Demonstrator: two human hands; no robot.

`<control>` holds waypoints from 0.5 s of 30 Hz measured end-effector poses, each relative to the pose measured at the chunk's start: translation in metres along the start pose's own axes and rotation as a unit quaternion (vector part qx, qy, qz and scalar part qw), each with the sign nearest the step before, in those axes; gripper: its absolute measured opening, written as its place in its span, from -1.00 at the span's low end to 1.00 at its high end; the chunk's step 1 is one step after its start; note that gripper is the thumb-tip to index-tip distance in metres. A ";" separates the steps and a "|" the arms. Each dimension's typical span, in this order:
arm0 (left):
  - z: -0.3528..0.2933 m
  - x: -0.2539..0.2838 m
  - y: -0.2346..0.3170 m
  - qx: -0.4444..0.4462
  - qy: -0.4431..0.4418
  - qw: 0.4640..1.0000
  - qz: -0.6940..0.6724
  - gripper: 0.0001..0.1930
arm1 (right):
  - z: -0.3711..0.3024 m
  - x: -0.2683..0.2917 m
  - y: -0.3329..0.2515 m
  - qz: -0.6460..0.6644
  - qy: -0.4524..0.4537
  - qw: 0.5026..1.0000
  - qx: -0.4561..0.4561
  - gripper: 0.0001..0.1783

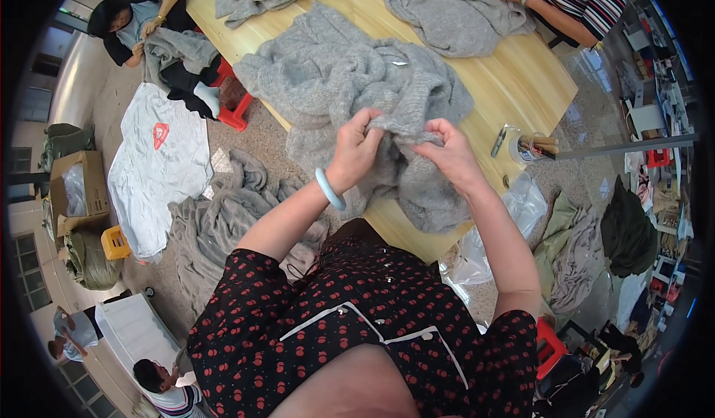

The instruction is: Inspecting grey plush garments and trimming loose threads with nippers.

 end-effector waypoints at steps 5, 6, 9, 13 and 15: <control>0.015 0.008 0.041 -0.050 -0.007 0.997 0.063 -0.91 | 0.003 0.012 -0.034 -0.104 0.026 0.994 0.033 -0.74; 0.014 0.008 0.052 -0.051 -0.010 0.997 0.063 -0.91 | 0.002 0.021 -0.051 -0.268 0.070 0.957 0.089 -0.75; -0.019 -0.046 0.042 0.249 -0.292 0.894 -0.230 -0.92 | -0.026 0.012 -0.123 -0.527 0.197 0.744 0.361 -0.68; -0.029 -0.067 0.063 0.265 -0.308 0.856 -0.319 -0.90 | -0.042 0.025 -0.152 -0.428 0.258 0.743 0.445 -0.64; -0.020 -0.052 0.041 0.311 -0.242 0.862 -0.319 -0.89 | -0.045 0.047 -0.140 -0.436 0.305 0.740 0.411 -0.64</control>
Point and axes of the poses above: each hand's wrist, its own z-axis towards the middle knuckle, its own x-axis out of the back of the hand, y = z × x, the point moved 9 cm from there along z, towards the middle knuckle, and after that the axes turned 4 degrees about x, right-handed, at the moved point
